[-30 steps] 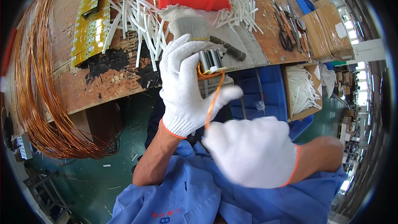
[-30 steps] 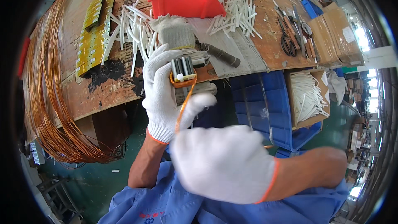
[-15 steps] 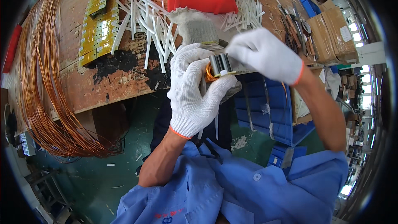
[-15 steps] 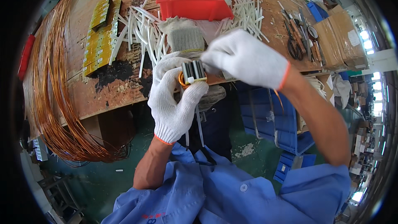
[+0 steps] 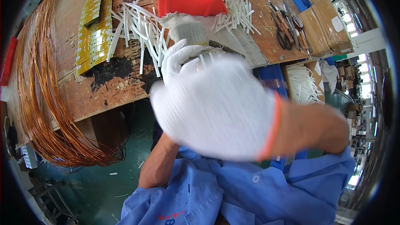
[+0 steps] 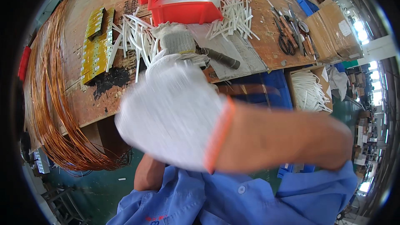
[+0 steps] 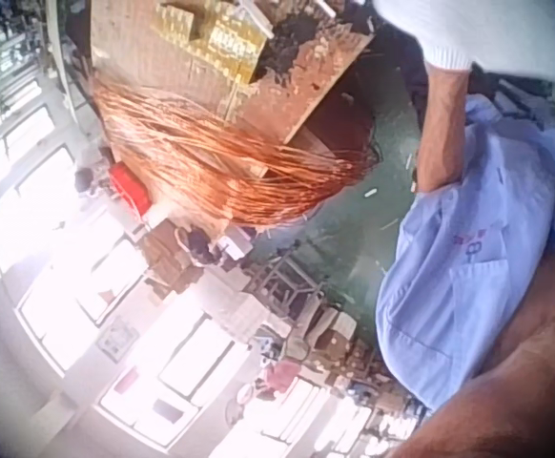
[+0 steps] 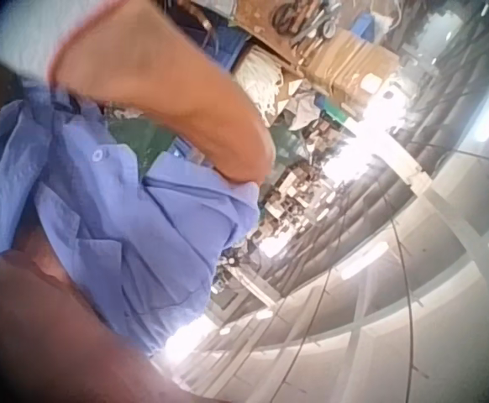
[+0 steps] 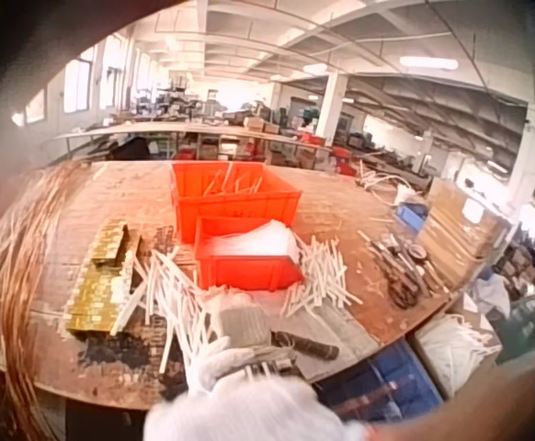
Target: Winding copper wire around a core and applying insulation tape.
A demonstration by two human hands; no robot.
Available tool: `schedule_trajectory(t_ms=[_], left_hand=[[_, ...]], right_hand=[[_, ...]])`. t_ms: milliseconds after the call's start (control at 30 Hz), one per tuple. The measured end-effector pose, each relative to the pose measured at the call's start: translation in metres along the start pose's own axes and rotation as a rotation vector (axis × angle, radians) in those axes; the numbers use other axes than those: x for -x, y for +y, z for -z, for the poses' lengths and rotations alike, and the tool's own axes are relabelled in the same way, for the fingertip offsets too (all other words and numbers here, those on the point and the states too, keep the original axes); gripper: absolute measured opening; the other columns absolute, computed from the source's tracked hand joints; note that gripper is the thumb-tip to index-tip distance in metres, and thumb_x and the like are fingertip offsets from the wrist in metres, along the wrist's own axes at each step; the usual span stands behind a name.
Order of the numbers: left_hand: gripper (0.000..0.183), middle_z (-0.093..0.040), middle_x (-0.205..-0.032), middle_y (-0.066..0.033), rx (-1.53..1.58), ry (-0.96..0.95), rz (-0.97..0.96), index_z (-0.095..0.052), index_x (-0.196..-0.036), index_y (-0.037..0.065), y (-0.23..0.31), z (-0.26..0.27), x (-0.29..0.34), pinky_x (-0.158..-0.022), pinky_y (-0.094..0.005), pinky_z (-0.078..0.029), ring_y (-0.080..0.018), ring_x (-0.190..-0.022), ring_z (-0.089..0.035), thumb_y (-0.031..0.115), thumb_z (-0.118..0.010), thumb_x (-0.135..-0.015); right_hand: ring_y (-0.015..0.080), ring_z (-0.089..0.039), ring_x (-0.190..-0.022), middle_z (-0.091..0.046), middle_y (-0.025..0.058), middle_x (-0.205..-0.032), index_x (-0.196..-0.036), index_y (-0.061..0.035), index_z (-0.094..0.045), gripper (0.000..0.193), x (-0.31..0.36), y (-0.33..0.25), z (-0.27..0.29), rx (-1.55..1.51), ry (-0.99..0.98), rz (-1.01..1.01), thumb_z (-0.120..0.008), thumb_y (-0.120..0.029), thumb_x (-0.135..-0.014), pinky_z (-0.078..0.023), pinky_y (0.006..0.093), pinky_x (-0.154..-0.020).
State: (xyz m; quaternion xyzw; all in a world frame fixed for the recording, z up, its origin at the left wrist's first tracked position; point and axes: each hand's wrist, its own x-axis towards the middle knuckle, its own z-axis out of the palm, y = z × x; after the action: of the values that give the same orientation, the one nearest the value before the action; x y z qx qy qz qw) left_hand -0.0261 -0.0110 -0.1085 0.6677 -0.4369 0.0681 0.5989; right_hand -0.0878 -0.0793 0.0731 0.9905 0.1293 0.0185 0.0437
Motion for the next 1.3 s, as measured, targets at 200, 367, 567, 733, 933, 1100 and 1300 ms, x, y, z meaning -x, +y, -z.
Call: schedule_trajectory(t_ms=[200,367,567,733,933,1100,1300], left_hand=[[0.052,-0.066,-0.140,-0.0203,0.056,0.032,0.106,-0.077,-0.121,-0.002,0.013,-0.009,-0.004,-0.113,-0.0460,-0.050,-0.0351,-0.134,-0.063,0.029,-0.096,-0.084],[0.060,-0.063,-0.141,-0.0201,0.150,0.076,0.092,-0.069,-0.120,-0.001,0.007,-0.008,-0.001,-0.121,-0.0503,-0.045,-0.0398,-0.144,-0.056,0.025,-0.102,-0.077],[0.077,-0.062,-0.141,-0.0211,0.080,0.050,-0.019,-0.064,-0.126,-0.001,0.001,-0.007,-0.002,-0.123,-0.0553,-0.043,-0.0458,-0.145,-0.053,0.027,-0.107,-0.068],[0.063,-0.064,-0.138,-0.0218,0.203,-0.012,0.152,-0.068,-0.120,-0.001,0.010,-0.039,0.026,-0.112,-0.0487,-0.052,-0.0431,-0.135,-0.062,0.027,-0.102,-0.076],[0.063,-0.060,-0.140,-0.0223,0.090,0.194,0.122,-0.066,-0.119,0.000,0.007,-0.011,0.006,-0.115,-0.0471,-0.052,-0.0402,-0.138,-0.059,0.021,-0.104,-0.073],[0.077,-0.057,-0.145,-0.0233,0.128,0.094,-0.036,-0.060,-0.127,0.000,0.008,-0.012,0.001,-0.119,-0.0509,-0.047,-0.0447,-0.142,-0.055,0.019,-0.107,-0.068],[0.056,-0.057,-0.145,-0.0240,0.560,0.204,0.411,-0.064,-0.122,0.002,-0.004,-0.031,0.036,-0.116,-0.0528,-0.049,-0.0409,-0.143,-0.056,0.018,-0.099,-0.081]], right_hand=[[0.0314,-0.076,-0.078,-0.074,0.0133,-0.074,-0.080,-0.0026,-0.078,0.023,-0.027,0.149,-0.061,-0.084,0.220,0.499,-0.075,-0.022,-0.092,-0.060,0.0449,-0.073],[0.0286,-0.071,-0.073,-0.067,0.0093,-0.081,-0.089,-0.0038,-0.071,0.018,0.091,0.076,-0.048,-0.668,-0.018,-0.437,-0.073,-0.020,-0.096,-0.054,0.0402,-0.062],[0.0260,-0.074,-0.067,-0.074,0.0176,-0.090,-0.101,-0.0026,-0.075,0.027,0.067,-0.031,-0.006,0.038,-0.056,-0.178,-0.078,-0.022,-0.083,-0.055,0.0390,-0.054],[0.0290,-0.079,-0.077,-0.077,0.0145,-0.079,-0.089,-0.0044,-0.084,0.017,-0.020,0.042,0.010,-0.059,-0.314,-0.173,-0.077,-0.020,-0.086,-0.062,0.0449,-0.062],[0.0275,-0.070,-0.069,-0.070,0.0126,-0.074,-0.074,-0.0042,-0.067,0.031,0.049,0.116,-0.046,-0.864,-0.228,-0.473,-0.075,-0.023,-0.098,-0.052,0.0407,-0.064],[0.0222,-0.071,-0.066,-0.072,0.0125,-0.081,-0.080,-0.0058,-0.071,0.014,0.116,-0.013,-0.038,-0.185,0.029,-0.240,-0.072,-0.016,-0.090,-0.053,0.0378,-0.053],[0.0291,-0.079,-0.075,-0.079,0.0166,-0.085,-0.084,-0.0046,-0.081,0.014,-0.018,0.001,-0.016,-0.005,0.002,-0.037,-0.074,-0.017,-0.084,-0.058,0.0443,-0.056]])
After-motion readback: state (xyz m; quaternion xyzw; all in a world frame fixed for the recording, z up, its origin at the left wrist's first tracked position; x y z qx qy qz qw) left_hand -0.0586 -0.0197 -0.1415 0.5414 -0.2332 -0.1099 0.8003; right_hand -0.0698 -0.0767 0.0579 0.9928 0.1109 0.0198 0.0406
